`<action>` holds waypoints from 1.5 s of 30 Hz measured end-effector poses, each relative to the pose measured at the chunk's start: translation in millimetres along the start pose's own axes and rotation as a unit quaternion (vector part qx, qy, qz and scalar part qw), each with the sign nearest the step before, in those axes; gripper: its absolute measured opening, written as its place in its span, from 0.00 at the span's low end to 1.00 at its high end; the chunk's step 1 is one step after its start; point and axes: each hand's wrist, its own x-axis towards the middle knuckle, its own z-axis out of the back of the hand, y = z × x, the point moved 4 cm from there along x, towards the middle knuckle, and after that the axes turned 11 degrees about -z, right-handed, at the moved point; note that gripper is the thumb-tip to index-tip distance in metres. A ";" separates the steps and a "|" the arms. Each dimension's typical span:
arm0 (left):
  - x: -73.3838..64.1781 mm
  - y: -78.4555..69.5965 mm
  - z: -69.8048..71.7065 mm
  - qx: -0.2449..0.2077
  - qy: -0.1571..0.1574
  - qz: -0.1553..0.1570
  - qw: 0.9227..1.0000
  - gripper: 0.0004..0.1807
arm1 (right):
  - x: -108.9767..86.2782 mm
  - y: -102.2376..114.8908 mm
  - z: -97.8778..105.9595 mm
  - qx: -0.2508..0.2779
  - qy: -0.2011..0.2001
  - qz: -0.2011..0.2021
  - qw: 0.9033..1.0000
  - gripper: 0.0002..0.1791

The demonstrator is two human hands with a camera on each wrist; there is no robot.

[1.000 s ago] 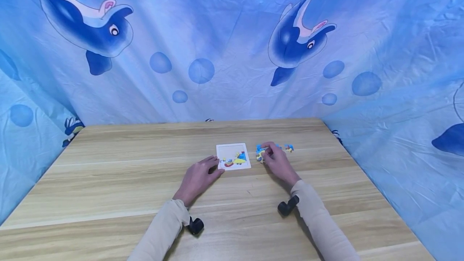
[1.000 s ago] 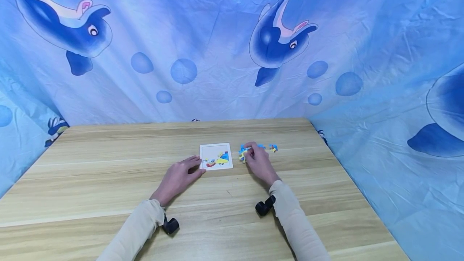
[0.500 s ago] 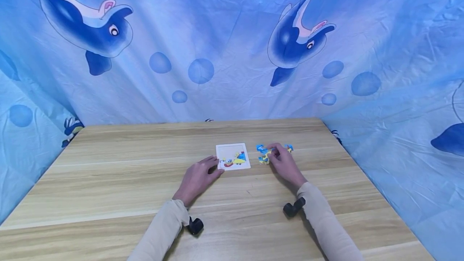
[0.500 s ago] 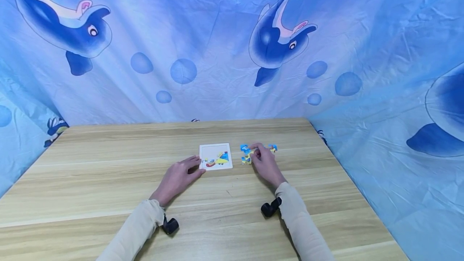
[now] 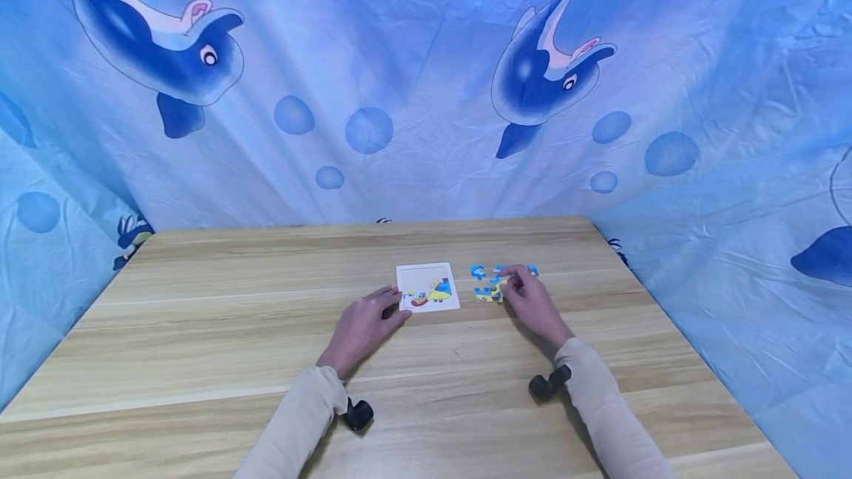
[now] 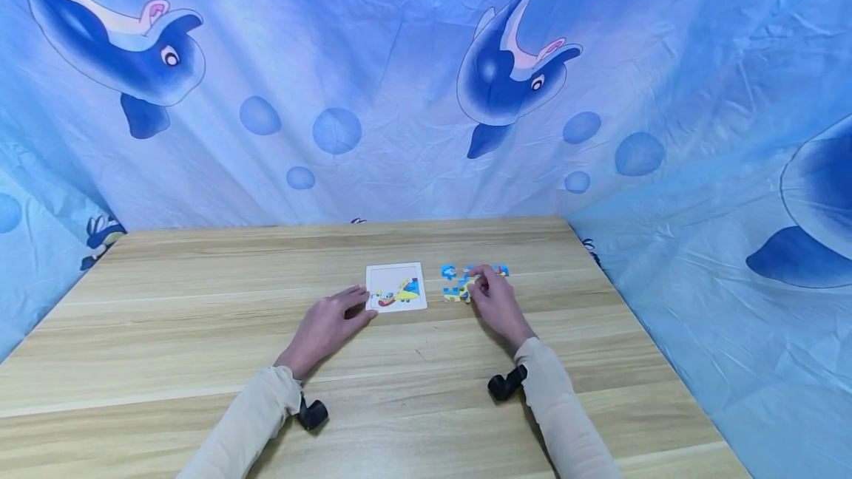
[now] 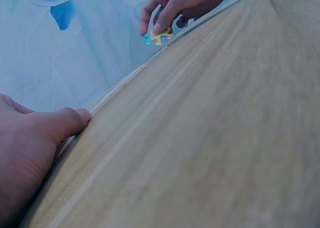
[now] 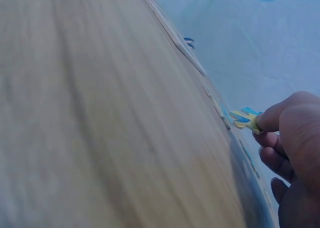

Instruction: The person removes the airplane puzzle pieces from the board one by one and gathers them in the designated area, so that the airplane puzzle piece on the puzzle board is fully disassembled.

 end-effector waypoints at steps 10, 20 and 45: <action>0.1 0.2 -0.2 0.003 -0.002 -0.006 1.000 0.25 | -4.0 -4.7 9.1 -0.009 -0.004 -0.019 1.000 0.14; 0.3 -0.1 -0.1 0.002 0.004 0.001 1.000 0.25 | -5.5 -10.7 14.7 -0.024 -0.005 -0.025 0.999 0.14; -0.9 -0.5 0.0 0.002 0.004 0.001 1.000 0.24 | -5.0 -14.4 17.3 -0.052 -0.004 -0.034 0.998 0.12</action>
